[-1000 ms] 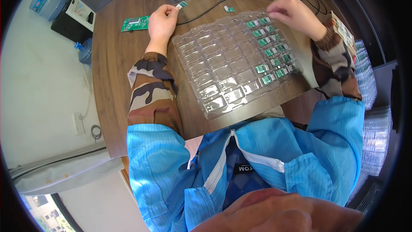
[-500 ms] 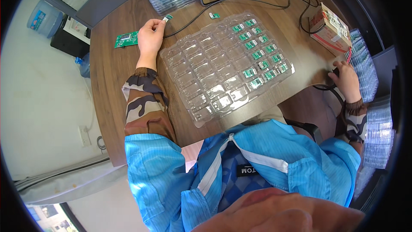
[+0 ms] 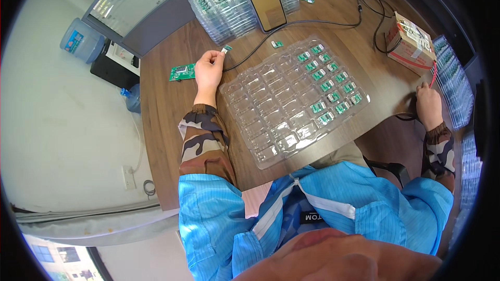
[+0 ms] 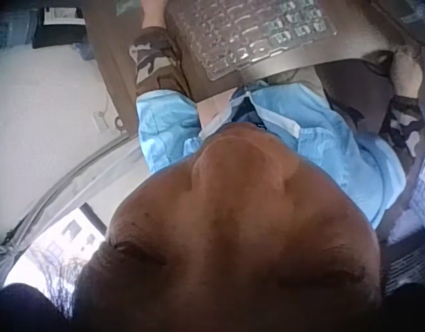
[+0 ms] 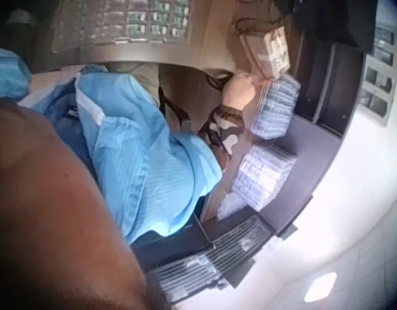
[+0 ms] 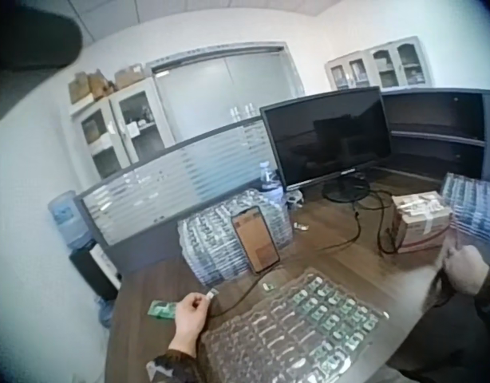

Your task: Placing small electronic components into designated slots in a plastic tray.

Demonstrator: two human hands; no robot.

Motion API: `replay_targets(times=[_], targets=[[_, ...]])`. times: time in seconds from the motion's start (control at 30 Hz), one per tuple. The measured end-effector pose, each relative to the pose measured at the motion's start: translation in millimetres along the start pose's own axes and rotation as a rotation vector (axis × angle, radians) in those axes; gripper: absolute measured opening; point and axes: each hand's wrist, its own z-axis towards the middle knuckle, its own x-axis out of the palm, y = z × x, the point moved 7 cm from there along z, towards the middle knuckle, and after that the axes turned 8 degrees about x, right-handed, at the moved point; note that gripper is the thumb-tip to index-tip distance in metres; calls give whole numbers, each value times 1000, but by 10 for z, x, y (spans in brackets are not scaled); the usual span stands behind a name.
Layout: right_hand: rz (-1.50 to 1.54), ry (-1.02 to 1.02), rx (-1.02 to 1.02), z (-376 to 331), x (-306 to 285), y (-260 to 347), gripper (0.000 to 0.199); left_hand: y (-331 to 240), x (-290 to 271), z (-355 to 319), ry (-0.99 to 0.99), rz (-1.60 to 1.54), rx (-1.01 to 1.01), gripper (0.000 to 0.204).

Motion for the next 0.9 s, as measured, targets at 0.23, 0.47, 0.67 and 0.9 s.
replay_targets(times=[0.23,0.47,0.67,0.9], targets=[[-31,24,-18,8,151,-32,6,29,-23,30,7,-15,-2,19],[-12,-1,-11,34,235,-77,7,-27,-16,46,13,-11,9,17],[-91,18,38,22,263,-29,11,-50,-7,25,33,-12,-25,17],[-118,45,40,35,304,-23,12,-1,-20,8,20,-16,-37,18]])
